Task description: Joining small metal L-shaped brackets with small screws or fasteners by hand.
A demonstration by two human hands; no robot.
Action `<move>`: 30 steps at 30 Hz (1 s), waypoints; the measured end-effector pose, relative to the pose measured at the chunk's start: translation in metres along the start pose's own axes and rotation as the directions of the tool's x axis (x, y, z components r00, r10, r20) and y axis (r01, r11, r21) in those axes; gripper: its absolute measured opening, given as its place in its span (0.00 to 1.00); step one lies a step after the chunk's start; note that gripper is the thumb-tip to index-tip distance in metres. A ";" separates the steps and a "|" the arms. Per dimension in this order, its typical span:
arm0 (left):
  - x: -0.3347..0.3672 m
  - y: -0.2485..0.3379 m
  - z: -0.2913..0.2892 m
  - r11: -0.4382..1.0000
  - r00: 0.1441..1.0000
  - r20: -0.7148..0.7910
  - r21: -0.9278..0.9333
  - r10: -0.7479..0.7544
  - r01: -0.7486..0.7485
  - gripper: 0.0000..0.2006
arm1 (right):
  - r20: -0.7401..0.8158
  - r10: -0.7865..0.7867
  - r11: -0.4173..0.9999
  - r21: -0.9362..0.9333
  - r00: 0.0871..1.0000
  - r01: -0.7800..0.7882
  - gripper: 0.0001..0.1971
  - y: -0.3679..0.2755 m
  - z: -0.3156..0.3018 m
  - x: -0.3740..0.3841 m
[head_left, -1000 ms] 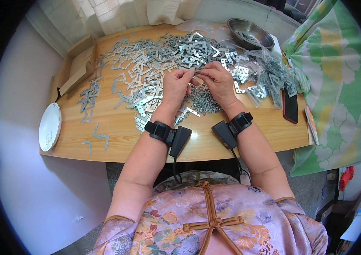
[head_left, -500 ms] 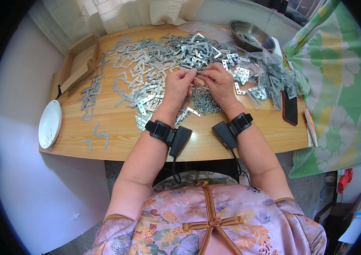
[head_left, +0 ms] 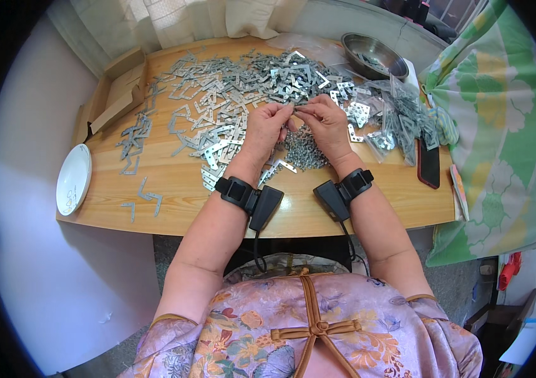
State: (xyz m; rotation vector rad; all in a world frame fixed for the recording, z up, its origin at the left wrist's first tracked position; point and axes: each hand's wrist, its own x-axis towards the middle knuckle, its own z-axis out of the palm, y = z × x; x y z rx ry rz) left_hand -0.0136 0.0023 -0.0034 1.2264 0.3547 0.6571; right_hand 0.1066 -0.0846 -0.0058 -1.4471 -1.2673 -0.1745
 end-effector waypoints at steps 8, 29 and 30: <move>-0.002 0.003 0.003 1.000 1.000 0.008 0.012 -0.010 0.010 0.10 | -0.030 -0.210 0.953 -0.229 0.977 0.198 0.03 -0.004 -0.003 0.004; 0.001 -0.001 0.002 1.000 0.999 0.036 -0.010 0.017 -0.016 0.08 | -0.056 -0.242 0.950 -0.214 0.969 0.225 0.06 -0.001 -0.005 0.007; 0.001 0.000 0.003 1.000 0.999 0.036 -0.010 0.016 -0.016 0.08 | -0.056 -0.242 0.950 -0.214 0.969 0.225 0.06 -0.002 -0.005 0.007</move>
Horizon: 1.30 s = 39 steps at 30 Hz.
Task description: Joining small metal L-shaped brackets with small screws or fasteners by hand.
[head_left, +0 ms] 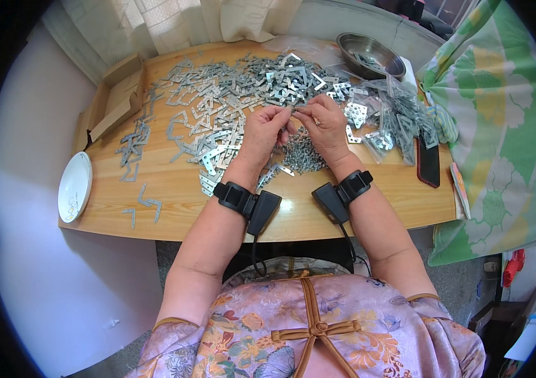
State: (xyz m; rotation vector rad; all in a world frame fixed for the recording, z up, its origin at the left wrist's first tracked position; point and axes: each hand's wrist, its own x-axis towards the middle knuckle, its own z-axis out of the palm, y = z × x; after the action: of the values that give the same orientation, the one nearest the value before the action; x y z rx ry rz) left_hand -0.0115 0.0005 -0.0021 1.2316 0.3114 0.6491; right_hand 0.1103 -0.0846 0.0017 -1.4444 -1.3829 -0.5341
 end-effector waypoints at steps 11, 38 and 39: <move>0.000 0.001 0.002 0.999 0.998 -0.057 0.039 0.008 -0.006 0.09 | 0.010 -0.055 0.998 0.027 0.998 0.054 0.04 -0.001 0.000 0.002; -0.001 0.001 0.003 0.998 0.996 -0.089 0.056 -0.003 0.008 0.09 | 0.065 -0.031 0.999 -0.025 0.997 0.032 0.05 -0.003 0.000 0.002; 0.000 0.001 0.003 0.998 0.996 -0.089 0.056 -0.003 0.008 0.09 | 0.065 -0.031 0.999 -0.026 0.997 0.032 0.05 -0.002 0.000 0.001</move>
State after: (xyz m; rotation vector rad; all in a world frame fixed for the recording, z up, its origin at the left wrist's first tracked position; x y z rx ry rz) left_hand -0.0104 -0.0018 -0.0002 1.2573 0.4089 0.6955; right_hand 0.1084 -0.0843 0.0036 -1.4746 -1.4561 -0.5321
